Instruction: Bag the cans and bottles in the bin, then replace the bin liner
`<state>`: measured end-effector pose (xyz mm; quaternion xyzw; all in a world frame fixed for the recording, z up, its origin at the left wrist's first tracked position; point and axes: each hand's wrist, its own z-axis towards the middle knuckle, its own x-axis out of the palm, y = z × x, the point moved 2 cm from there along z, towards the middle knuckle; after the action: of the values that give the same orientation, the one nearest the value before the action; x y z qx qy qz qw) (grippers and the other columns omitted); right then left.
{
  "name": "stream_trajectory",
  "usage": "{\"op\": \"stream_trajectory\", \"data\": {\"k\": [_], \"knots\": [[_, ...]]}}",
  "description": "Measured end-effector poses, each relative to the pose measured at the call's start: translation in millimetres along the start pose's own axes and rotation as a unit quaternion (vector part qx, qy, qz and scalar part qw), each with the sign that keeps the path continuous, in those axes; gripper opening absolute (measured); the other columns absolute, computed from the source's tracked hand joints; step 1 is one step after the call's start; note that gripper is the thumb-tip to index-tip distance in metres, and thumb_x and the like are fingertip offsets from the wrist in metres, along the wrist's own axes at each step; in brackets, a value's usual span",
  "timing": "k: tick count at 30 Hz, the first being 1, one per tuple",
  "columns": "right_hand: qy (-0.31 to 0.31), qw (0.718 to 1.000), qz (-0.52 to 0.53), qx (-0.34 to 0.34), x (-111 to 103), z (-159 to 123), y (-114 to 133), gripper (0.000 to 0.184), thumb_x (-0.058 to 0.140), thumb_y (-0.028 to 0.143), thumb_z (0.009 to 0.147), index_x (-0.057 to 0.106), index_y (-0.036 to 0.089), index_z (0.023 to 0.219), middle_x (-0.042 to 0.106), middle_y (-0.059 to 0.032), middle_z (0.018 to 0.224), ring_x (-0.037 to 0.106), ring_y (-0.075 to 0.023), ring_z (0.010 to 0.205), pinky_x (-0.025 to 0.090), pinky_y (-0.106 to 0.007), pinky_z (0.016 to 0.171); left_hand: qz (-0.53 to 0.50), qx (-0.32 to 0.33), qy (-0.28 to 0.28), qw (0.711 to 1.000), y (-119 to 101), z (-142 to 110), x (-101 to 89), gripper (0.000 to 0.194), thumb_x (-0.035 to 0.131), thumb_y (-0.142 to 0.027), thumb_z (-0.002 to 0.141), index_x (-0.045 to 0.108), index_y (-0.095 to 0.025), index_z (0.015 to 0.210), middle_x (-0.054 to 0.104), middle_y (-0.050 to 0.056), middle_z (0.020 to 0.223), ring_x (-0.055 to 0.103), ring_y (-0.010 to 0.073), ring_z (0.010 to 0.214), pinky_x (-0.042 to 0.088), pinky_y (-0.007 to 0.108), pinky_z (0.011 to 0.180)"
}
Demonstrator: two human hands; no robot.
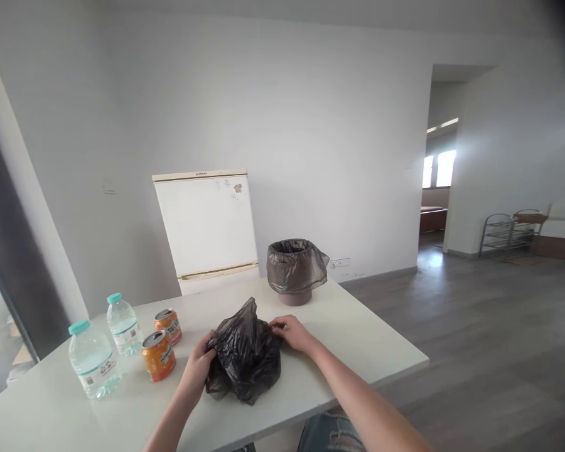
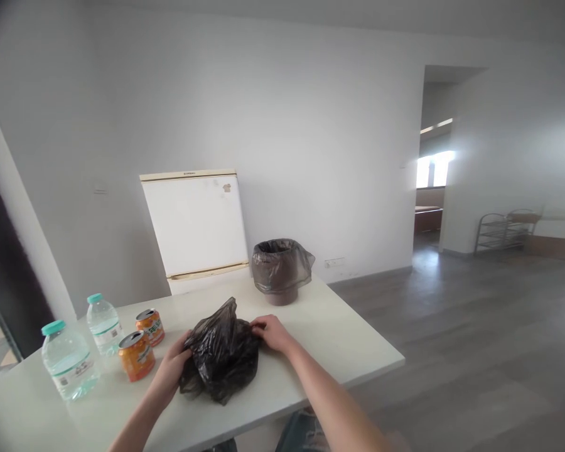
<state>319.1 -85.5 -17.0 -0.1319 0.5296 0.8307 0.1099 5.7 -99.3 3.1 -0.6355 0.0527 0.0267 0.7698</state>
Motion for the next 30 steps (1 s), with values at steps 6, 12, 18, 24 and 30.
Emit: {"op": "stream_trajectory", "data": {"k": [6,12,18,24,30], "knots": [[-0.218,0.975,-0.043,0.019,-24,3,0,0.056,0.035,0.064,0.101,0.066,0.023,0.081,0.068,-0.0111,0.091,0.058,-0.0285,0.091,0.047,-0.045,0.095,0.225,0.08,-0.245,0.94,-36,-25,2.0,0.043,0.05,-0.027,0.087,0.053,-0.016,0.128,0.058,0.02,0.141,0.056,0.0384,0.135,0.046,0.057,0.113],[-0.033,0.994,-0.072,-0.08,-5,-11,32,0.043,0.057,0.059,0.099,0.075,0.023,0.084,0.07,-0.0076,0.125,0.061,-0.0265,0.117,0.043,-0.039,0.109,0.392,0.329,0.121,0.851,-69,-40,85.6,0.047,0.048,-0.038,0.102,0.06,-0.027,0.146,0.048,0.009,0.164,0.038,0.0327,0.156,0.022,0.053,0.133],[0.019,0.984,-0.172,-0.029,8,-12,22,0.032,0.06,0.046,0.1,0.076,0.022,0.086,0.072,-0.0033,0.078,0.065,-0.0211,0.074,0.047,-0.032,0.075,0.442,0.161,0.14,0.871,7,3,82.5,0.065,0.059,-0.049,0.093,0.062,-0.014,0.148,0.047,0.022,0.161,0.03,0.0448,0.157,0.023,0.061,0.13],[-0.099,0.941,-0.317,0.071,2,-4,2,0.038,0.06,0.029,0.097,0.066,0.02,0.061,0.07,-0.0131,0.079,0.064,-0.028,0.085,0.039,-0.038,0.082,0.514,0.123,0.089,0.844,42,7,26.1,0.075,0.047,-0.055,0.098,0.055,-0.002,0.151,0.048,0.025,0.16,0.044,0.0426,0.15,0.034,0.054,0.124],[-0.186,0.888,-0.391,0.154,-21,-12,-2,0.022,0.055,0.014,0.093,0.076,0.011,0.085,0.069,-0.0261,0.103,0.061,-0.0386,0.106,0.038,-0.045,0.085,0.62,0.098,0.046,0.777,38,4,12.0,0.065,0.037,-0.041,0.103,0.055,-0.002,0.153,0.053,0.024,0.156,0.048,0.0428,0.145,0.04,0.057,0.118]]}}
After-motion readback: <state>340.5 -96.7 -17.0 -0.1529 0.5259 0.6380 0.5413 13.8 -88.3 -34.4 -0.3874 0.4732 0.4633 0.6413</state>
